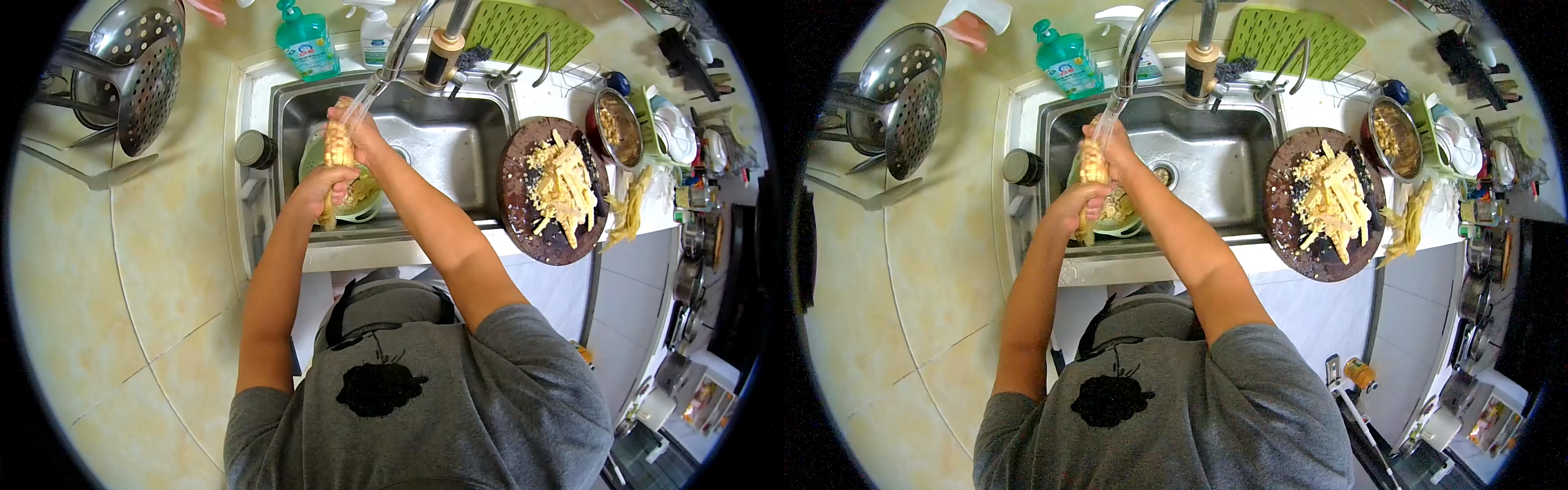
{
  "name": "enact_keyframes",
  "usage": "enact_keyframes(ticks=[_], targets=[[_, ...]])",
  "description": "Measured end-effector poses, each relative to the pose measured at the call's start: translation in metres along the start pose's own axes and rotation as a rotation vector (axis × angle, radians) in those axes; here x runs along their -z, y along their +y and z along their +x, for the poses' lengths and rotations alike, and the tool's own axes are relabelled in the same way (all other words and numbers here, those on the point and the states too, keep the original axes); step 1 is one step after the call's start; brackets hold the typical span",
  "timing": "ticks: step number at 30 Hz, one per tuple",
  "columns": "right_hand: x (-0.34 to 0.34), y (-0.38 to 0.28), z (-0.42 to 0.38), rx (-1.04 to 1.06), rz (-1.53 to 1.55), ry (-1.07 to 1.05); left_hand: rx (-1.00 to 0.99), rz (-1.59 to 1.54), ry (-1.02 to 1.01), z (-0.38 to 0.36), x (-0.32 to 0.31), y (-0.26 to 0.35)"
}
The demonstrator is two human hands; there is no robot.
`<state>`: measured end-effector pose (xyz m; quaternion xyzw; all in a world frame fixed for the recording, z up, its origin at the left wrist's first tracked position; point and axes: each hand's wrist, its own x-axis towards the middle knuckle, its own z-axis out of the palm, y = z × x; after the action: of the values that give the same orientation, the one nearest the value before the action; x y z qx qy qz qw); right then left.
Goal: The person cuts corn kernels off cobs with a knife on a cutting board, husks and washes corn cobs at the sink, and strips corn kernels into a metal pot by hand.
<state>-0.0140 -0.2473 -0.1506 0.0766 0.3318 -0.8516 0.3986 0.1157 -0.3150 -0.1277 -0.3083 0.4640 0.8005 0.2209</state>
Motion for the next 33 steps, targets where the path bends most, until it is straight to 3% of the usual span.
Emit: enact_keyframes(ticks=[3, 6, 9, 12, 15, 18, 20, 22, 24, 27, 31, 33], targets=[[0.013, 0.012, 0.016, 0.151, -0.261, 0.181, -0.180, 0.470, 0.295, 0.007, 0.005, -0.017], [0.015, 0.009, 0.008, 0.104, -0.175, 0.259, -0.370, 0.944, 0.583, 0.013, 0.007, -0.027], [0.012, -0.003, -0.001, 0.061, -0.120, 0.198, -0.471, 1.133, 0.553, 0.009, 0.005, -0.028], [0.016, -0.005, 0.001, 0.087, -0.005, 0.071, -0.413, 0.193, 0.138, 0.011, 0.001, -0.026], [0.012, -0.010, -0.002, 0.060, 0.095, -0.010, -0.089, -0.003, -0.023, 0.006, 0.011, -0.002], [-0.008, -0.006, -0.014, 0.315, -0.443, 0.111, -0.208, 0.128, 0.072, 0.007, 0.003, 0.002], [0.004, 0.024, -0.013, 0.681, -0.952, 0.171, -0.278, 0.251, 0.308, 0.016, -0.006, 0.006], [0.002, 0.033, -0.013, 0.791, -1.179, 0.210, -0.463, 0.529, 0.543, 0.026, -0.011, 0.004], [0.007, 0.023, -0.007, 0.624, -1.191, 0.222, -0.745, 0.979, 0.783, 0.025, -0.015, -0.004], [0.008, 0.015, 0.006, 0.391, -0.932, 0.282, -0.569, 1.097, 0.837, 0.005, -0.032, -0.006], [0.017, 0.002, 0.019, 0.114, -0.215, 0.174, -0.612, 1.103, 0.806, -0.003, -0.036, -0.009], [0.020, -0.008, 0.018, 0.003, -0.090, 0.160, -0.659, 0.964, 0.718, -0.008, -0.032, -0.006]])
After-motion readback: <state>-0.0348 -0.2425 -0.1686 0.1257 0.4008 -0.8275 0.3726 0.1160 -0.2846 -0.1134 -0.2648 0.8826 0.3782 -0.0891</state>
